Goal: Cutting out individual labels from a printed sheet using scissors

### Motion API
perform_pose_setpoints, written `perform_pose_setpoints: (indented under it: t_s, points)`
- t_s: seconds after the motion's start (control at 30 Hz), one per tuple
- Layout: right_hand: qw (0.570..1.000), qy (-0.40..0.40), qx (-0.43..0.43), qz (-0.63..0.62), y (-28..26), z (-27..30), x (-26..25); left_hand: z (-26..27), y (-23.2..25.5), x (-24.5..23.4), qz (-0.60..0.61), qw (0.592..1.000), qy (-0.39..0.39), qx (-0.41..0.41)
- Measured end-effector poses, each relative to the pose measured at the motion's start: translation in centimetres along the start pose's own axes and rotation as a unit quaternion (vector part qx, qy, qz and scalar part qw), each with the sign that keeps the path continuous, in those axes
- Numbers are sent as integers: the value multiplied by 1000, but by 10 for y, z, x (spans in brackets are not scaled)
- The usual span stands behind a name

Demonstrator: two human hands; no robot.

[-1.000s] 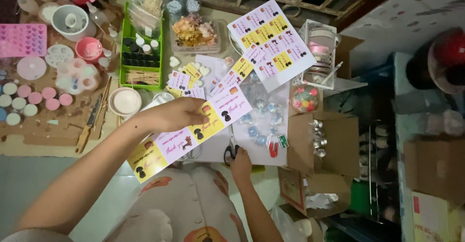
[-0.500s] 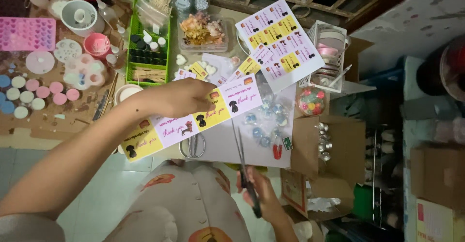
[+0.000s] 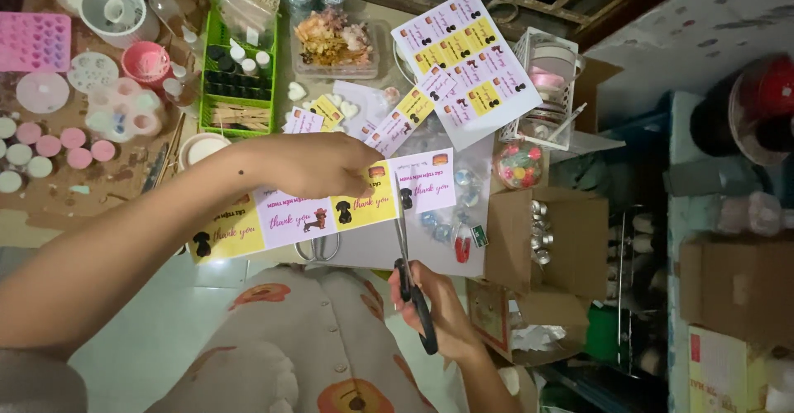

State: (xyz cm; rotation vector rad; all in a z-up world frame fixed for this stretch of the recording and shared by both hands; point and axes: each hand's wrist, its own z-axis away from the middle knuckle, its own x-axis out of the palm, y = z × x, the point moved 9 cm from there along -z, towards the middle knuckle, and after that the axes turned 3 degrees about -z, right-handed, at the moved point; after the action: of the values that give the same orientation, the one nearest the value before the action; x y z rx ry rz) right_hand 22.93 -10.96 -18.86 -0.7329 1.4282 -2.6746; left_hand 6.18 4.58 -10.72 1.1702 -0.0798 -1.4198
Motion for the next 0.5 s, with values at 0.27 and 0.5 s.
perform_pose_setpoints:
  t_s: [0.27, 0.5]
  points:
    - [982, -4, -105, 157, -27, 5, 11, 4, 4, -2, 13, 1000, 0, -21]
    - [977, -21, -131, 167, -27, 6, 12, 6, 3, -1, 18, 1000, -6, -19]
